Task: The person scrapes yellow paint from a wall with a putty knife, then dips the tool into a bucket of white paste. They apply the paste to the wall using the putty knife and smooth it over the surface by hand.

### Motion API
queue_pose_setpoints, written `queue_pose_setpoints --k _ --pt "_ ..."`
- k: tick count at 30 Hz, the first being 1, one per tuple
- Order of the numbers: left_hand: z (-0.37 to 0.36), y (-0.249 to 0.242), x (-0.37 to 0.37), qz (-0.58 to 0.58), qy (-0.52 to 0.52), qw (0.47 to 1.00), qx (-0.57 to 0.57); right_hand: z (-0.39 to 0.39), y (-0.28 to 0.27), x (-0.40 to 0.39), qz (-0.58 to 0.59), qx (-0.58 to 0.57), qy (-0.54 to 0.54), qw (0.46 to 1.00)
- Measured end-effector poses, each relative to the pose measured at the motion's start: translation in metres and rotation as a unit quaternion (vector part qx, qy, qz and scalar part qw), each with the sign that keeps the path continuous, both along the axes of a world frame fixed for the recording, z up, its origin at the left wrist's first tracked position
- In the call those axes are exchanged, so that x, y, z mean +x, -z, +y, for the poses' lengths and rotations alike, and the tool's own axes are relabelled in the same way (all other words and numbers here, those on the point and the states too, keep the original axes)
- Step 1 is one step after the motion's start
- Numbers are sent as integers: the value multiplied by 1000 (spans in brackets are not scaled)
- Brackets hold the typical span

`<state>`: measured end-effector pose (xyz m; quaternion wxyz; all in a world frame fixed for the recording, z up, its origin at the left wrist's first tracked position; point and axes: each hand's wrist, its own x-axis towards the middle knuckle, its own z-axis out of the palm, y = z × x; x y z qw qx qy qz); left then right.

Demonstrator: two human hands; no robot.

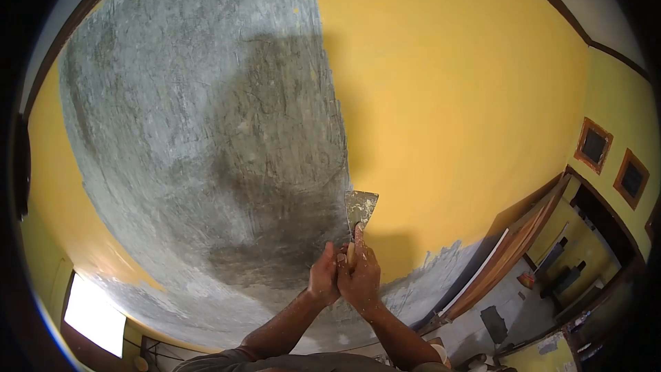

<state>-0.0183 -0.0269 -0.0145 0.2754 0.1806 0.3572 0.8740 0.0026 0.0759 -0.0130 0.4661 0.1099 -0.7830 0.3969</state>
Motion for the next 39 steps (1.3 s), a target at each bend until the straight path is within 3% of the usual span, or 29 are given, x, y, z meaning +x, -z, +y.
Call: queue_pose_setpoints --k 2,3,4,8,10,12,14,16,17,19,21,23,25,27,29,32,34,35,38,39 --pt "-2 -9 2 -7 -16 1000 -6 5 -11 3 27 61 39 997" --pt "-10 -13 -2 144 -44 982 -119 6 -19 6 -8 33 8 999" --pt "-19 -17 -4 288 -70 928 -226 6 -26 9 -44 5 -22 999" --pt "-57 -49 21 338 -139 898 -245 -4 -61 12 -14 36 17 999" --pt "-79 -53 19 450 -341 792 -230 -11 -91 27 -55 123 48 990" --pt "-99 -52 4 423 -511 742 -100 -15 -110 31 -52 121 55 990" --pt "-135 -54 -6 435 -628 636 -108 -15 -139 31 -15 113 41 993" --pt "-160 -62 -10 422 -686 568 -171 -19 -203 26 -88 126 106 982" --pt "-165 -66 -11 421 -681 574 -173 -17 -236 9 -29 163 166 972" --pt "-174 -74 -17 419 -740 473 -229 -8 -312 -13 50 112 139 983" --pt "-184 -68 -28 428 -741 472 -210 -6 -343 4 27 126 140 982" --pt "-189 -68 -30 405 -784 403 -243 -3 -326 13 -5 139 142 980" --pt "-195 -66 -38 423 -786 381 -243 -2 -269 12 67 185 150 969" --pt "-195 -63 -46 430 -794 356 -242 -9 -281 17 28 160 156 974" --pt "-198 -60 -49 431 -792 298 -313 -21 -304 21 -14 132 191 973" --pt "-199 -56 -51 420 -792 290 -335 -17 -373 2 43 162 263 950" --pt "-199 -55 -54 418 -795 289 -332 -15 -383 18 9 166 269 949" --pt "-201 -53 -54 417 -795 288 -333 -11 -381 24 -29 168 272 947" --pt "-202 -51 -56 415 -803 288 -315 4 -308 16 57 223 268 936" --pt "-198 -51 -56 410 -805 294 -311 -1 -307 15 66 225 271 934"
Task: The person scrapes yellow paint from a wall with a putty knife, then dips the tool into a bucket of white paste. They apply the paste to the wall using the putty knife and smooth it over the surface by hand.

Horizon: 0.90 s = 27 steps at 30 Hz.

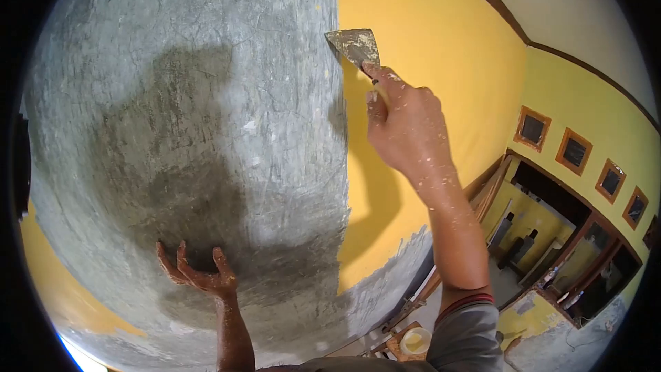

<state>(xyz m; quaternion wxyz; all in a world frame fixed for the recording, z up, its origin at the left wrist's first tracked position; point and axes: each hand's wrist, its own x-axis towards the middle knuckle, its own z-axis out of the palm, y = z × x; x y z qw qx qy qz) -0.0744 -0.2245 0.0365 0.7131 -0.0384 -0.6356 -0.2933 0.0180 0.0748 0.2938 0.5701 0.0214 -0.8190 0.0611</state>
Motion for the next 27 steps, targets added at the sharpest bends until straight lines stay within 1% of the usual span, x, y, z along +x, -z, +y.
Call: queue_pose_setpoints --k 1,3,4,6,7,8,10,12,14,15,16,18,22,24,25,26,27 --pt "0 -1 1 -5 -9 1000 -6 -7 0 0 10 4 2 1000" --pt "-3 -4 1 -4 -21 1000 -16 -17 -25 2 -28 -25 40 999" --pt "-3 -3 1 -2 -19 1000 -16 -19 -37 6 -27 -25 40 999" --pt "-2 -2 1 -3 -16 1000 -17 -24 -53 12 -50 -69 -6 996" --pt "-3 -1 1 -1 -9 1000 -19 -17 -46 12 -55 -45 -1 997" --pt "-4 -1 1 1 0 1000 -20 -13 -32 12 -56 -47 2 997" --pt "-4 0 1 -2 7 1000 -18 -9 -11 10 -30 2 14 999" --pt "-5 -1 1 -1 7 1000 -20 -8 -23 5 -18 8 27 999" --pt "-5 0 0 3 12 1000 -25 -20 -48 11 -34 -13 43 998" --pt "-4 0 -1 0 13 1000 -26 -35 -59 21 -109 -71 74 989" --pt "-3 1 -2 13 26 999 -18 -28 -50 16 -114 -73 75 988" --pt "-6 2 -2 25 43 999 -12 -2 -27 3 -2 42 17 999" --pt "-6 -1 1 18 23 999 -22 7 -32 -2 7 40 -11 999" --pt "-5 -1 1 12 15 999 -31 -3 -52 -3 -11 32 23 999" --pt "-5 -1 -1 14 16 999 -26 -16 -56 6 -60 -28 42 997" --pt "-6 0 -1 18 18 999 -23 -5 -49 2 -62 -31 43 997" --pt "-8 1 -1 17 21 999 -26 14 -36 -7 -8 39 7 999"
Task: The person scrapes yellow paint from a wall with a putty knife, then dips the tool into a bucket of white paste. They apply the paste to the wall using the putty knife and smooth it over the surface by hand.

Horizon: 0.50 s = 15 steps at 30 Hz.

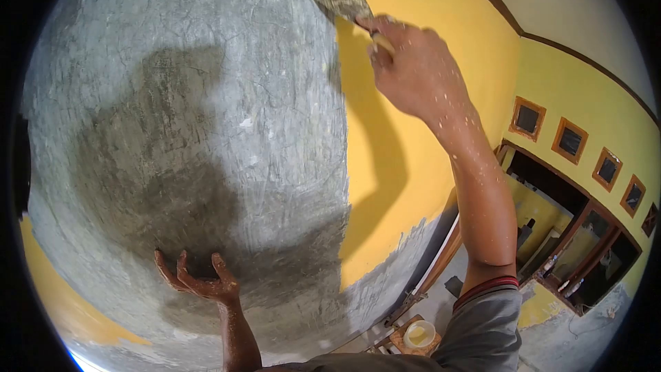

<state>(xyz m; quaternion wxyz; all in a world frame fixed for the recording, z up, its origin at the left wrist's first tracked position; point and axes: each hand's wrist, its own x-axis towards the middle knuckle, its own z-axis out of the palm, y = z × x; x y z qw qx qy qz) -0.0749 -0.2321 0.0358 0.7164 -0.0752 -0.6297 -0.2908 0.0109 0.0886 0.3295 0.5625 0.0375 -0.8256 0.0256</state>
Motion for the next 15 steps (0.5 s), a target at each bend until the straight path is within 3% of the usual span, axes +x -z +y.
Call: queue_pose_setpoints --k 1,2,5,7,10,13,15 --pt "-2 1 1 -3 -3 1000 -5 5 4 -2 52 72 -38 995" --pt "0 1 0 -5 -5 1000 -7 5 2 -3 54 74 -32 995" --pt "5 -5 3 -4 -7 1000 -2 -12 -13 6 31 34 28 999" --pt "5 -5 3 -1 -6 1000 1 -24 -27 18 -55 -43 40 997" --pt "1 -3 2 4 2 1000 -3 2 8 10 -15 19 19 1000" --pt "2 -3 4 -1 -11 1000 -5 -12 -4 9 -8 32 24 999" --pt "3 -3 5 -9 -20 1000 -9 -36 -26 12 -67 -54 73 994"
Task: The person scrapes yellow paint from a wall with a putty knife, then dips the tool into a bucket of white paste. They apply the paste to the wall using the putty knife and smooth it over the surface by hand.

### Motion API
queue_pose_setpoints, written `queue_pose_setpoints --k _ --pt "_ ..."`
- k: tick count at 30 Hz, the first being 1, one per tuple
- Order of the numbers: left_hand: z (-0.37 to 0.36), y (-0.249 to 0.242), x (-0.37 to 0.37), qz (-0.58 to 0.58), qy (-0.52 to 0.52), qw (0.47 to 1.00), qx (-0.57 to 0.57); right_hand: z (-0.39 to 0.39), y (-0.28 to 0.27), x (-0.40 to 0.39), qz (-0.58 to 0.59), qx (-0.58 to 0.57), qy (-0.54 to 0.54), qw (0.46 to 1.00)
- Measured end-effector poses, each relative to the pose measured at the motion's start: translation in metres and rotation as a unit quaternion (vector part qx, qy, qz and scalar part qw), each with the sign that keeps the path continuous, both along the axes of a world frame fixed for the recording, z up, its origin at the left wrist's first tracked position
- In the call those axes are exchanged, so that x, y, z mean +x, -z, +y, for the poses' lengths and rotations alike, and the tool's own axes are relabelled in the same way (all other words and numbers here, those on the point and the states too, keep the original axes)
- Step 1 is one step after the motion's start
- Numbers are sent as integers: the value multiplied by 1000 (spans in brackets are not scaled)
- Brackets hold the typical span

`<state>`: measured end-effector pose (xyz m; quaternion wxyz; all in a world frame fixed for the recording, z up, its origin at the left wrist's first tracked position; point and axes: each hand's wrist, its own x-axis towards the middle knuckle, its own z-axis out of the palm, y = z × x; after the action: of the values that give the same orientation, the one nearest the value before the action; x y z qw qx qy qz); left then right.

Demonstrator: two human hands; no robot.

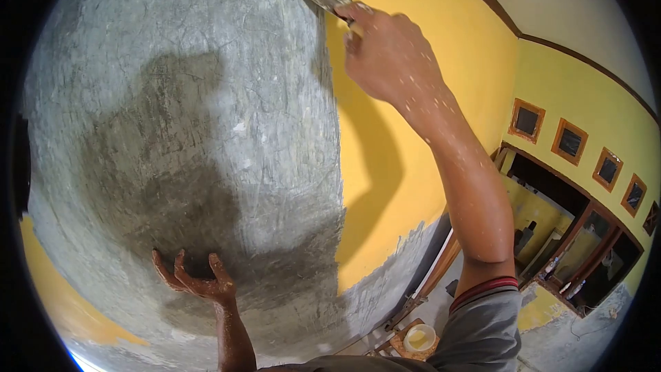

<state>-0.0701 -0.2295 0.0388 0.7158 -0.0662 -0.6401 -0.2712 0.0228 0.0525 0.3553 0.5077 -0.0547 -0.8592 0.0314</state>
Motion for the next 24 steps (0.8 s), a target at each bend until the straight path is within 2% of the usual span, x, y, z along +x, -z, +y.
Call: queue_pose_setpoints --k 1,3,6,7,8,11,12,16,19,20,22,23,24 --pt "0 1 -1 2 8 1000 2 3 2 -1 1 0 -1 1000" --pt "0 1 -1 11 16 1000 7 11 14 -5 47 33 -69 996" --pt "-2 1 -2 25 26 999 21 17 70 9 16 90 -49 995" --pt "-4 4 -3 11 18 1000 16 14 84 9 27 82 -104 991" --pt "-3 6 -1 -10 12 1000 6 0 90 9 31 43 -106 993" --pt "1 2 1 -5 10 1000 20 -21 60 -12 74 115 -32 990" --pt "1 2 1 -4 10 1000 20 -21 36 -22 88 136 2 987" --pt "-2 2 -4 13 9 1000 16 -22 -79 -26 115 103 -7 988" --pt "-5 4 -2 7 12 1000 9 -21 -67 -2 69 85 -9 994" --pt "-6 4 -2 4 12 1000 9 -16 -46 -4 63 149 30 986" --pt "-8 3 0 -9 6 1000 8 8 0 -23 192 295 -71 933" --pt "-6 4 2 -22 -3 1000 2 1 -6 -22 190 302 -74 931" --pt "-6 4 4 -23 -5 1000 2 -10 -15 -19 145 224 -40 963"
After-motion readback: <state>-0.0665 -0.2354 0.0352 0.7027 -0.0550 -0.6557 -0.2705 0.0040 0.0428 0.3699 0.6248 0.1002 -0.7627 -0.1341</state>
